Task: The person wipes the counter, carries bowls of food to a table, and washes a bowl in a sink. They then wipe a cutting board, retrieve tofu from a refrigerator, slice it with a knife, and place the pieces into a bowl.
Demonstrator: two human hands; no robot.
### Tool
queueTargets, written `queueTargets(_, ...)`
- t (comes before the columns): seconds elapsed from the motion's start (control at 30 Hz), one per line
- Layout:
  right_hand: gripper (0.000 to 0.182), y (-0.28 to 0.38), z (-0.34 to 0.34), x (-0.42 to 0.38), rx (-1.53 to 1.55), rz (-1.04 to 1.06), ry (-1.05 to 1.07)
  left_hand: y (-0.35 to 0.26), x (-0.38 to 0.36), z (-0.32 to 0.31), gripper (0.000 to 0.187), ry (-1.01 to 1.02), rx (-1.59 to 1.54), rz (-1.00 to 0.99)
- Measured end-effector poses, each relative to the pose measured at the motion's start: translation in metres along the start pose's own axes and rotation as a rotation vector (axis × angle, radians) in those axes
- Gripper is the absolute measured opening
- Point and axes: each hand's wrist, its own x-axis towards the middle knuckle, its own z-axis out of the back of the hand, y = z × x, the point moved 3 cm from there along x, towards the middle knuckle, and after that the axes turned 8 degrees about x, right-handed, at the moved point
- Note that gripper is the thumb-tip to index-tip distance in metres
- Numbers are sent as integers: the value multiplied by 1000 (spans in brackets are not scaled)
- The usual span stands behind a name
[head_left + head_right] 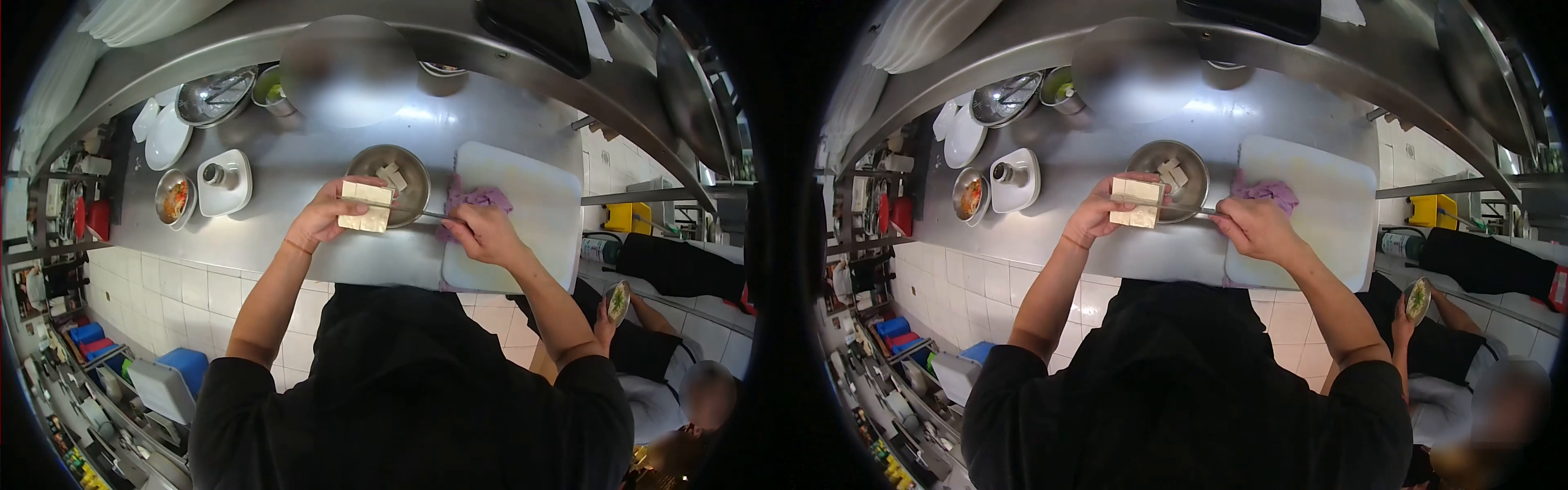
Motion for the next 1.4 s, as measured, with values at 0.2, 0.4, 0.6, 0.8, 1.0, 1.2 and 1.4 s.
queueTargets(0.2, 12, -2, -2, -2, -101, 87, -33, -13, 8, -11, 57, 94, -87, -24)
queueTargets(0.4, 13, -3, -2, 3, -147, 91, -48, -12, 11, -9, 58, 78, 13, -20)
queueTargets(0.6, 14, -10, -9, 9, -152, 87, -41, -19, 10, -17, 55, 47, 50, -40)
queueTargets(0.8, 16, -23, -23, 20, -182, 66, 11, -25, 10, -21, 52, 29, 57, -30)
queueTargets(1.0, 15, -33, -35, 27, -206, 67, 36, -21, 11, -10, 50, 9, 160, -3)
queueTargets(1.2, 16, -43, -52, 35, -191, 24, 68, -17, 13, -17, 56, 12, 119, 62)
queueTargets(1.4, 15, -43, -58, 42, -77, -10, 59, -6, 15, -17, 63, 99, -140, -6)
